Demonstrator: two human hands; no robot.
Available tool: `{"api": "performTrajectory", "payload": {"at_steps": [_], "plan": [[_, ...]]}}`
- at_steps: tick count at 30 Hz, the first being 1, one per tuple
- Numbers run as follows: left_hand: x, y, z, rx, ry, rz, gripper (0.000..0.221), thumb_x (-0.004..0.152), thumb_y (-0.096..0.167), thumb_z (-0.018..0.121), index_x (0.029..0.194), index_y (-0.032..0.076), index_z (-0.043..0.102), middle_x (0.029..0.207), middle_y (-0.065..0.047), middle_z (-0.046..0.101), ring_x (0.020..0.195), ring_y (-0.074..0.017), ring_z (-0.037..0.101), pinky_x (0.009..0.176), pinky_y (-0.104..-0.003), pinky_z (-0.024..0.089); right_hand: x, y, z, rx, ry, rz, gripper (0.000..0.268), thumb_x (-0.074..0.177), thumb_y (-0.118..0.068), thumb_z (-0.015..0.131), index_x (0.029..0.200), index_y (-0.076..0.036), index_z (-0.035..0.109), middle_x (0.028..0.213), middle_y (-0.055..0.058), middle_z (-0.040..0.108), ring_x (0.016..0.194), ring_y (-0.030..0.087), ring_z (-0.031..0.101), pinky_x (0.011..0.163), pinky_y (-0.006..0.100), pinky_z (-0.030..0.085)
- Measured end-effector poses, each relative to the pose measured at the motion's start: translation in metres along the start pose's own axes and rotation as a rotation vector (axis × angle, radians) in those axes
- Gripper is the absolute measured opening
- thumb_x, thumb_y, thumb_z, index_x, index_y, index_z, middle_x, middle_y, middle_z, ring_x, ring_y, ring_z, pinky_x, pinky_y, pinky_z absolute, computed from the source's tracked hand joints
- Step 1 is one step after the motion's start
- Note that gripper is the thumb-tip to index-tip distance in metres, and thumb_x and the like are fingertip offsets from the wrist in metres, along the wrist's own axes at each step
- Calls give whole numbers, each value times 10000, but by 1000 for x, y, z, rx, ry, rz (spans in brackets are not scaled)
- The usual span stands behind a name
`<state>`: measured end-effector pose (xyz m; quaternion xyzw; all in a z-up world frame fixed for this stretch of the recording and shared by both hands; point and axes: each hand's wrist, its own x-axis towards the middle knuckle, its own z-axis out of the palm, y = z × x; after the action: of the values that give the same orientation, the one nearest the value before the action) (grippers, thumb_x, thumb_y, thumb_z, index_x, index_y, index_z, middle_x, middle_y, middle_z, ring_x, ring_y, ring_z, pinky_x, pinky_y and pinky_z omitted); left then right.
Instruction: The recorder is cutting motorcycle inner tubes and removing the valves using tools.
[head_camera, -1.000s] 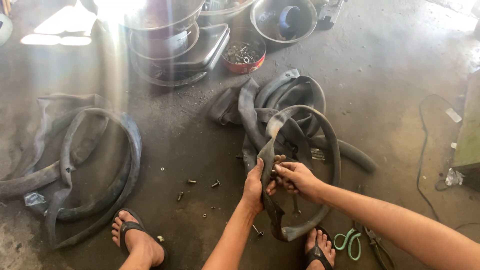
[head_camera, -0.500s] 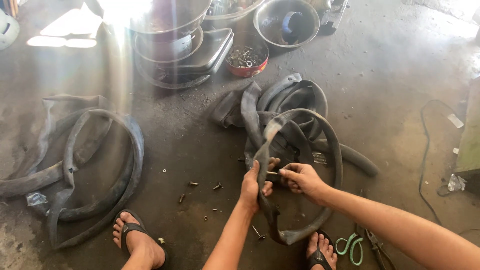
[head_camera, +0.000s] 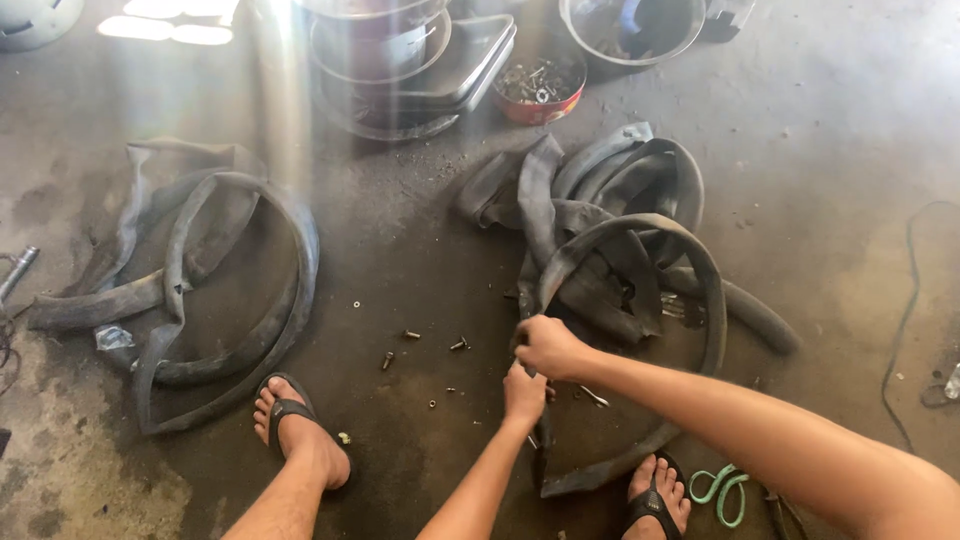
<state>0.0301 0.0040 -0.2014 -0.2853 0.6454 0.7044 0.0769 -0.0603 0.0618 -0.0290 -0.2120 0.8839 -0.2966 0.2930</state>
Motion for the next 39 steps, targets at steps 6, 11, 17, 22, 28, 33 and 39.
{"api": "performTrajectory", "payload": {"at_steps": [6, 11, 17, 22, 28, 33, 39], "plan": [[23, -57, 14, 271, 137, 307, 264, 883, 150, 634, 755, -51, 749, 697, -144, 758, 674, -221, 761, 686, -347, 593, 33, -11, 27, -46, -32, -43, 263, 848, -157, 664, 1030, 17, 739, 980, 256, 741, 965, 382, 745, 845, 436, 593], [-24, 42, -4, -164, 59, -6, 212, 929, 209, 665, 941, -1, 691, 773, -91, 735, 609, -189, 697, 563, -365, 579, 23, -17, -10, -27, 145, -19, 400, 857, -240, 732, 1190, -24, 689, 1103, 208, 738, 1028, 362, 725, 903, 417, 570], [-18, 37, -12, -458, -110, -135, 306, 1011, 345, 630, 946, 52, 692, 693, -29, 635, 495, -118, 546, 448, -275, 432, -48, 16, -88, -180, 161, 33, 286, 915, -251, 690, 1099, -32, 693, 1002, 218, 745, 957, 387, 726, 821, 442, 577], [-19, 61, -20, -527, -146, -95, 352, 1026, 358, 600, 926, 29, 677, 668, -7, 596, 466, -88, 475, 419, -252, 368, -122, 84, -96, -248, 266, 14, 260, 912, -233, 682, 1072, -28, 693, 976, 235, 730, 978, 419, 690, 810, 460, 561], [-38, 109, -18, -558, -170, 7, 362, 1045, 339, 586, 933, 8, 684, 671, -13, 598, 487, -77, 479, 436, -242, 367, -189, 171, -24, -92, 220, 163, 247, 887, -230, 688, 1053, -47, 699, 970, 212, 743, 939, 411, 707, 777, 429, 589], [-46, 130, -13, -542, -240, 68, 342, 1037, 316, 602, 941, -3, 680, 676, -29, 608, 483, -92, 491, 436, -254, 376, -226, 239, 57, -75, 253, 329, 307, 855, -226, 682, 1134, -97, 688, 984, 195, 729, 980, 413, 683, 796, 457, 573], [-45, 139, -8, -486, -231, 0, 325, 1013, 307, 609, 972, -8, 675, 686, -60, 639, 470, -124, 513, 432, -274, 409, -264, 296, 136, -146, 443, 611, 242, 861, -216, 618, 1036, -51, 648, 1100, 192, 693, 1012, 436, 647, 830, 524, 530]]}}
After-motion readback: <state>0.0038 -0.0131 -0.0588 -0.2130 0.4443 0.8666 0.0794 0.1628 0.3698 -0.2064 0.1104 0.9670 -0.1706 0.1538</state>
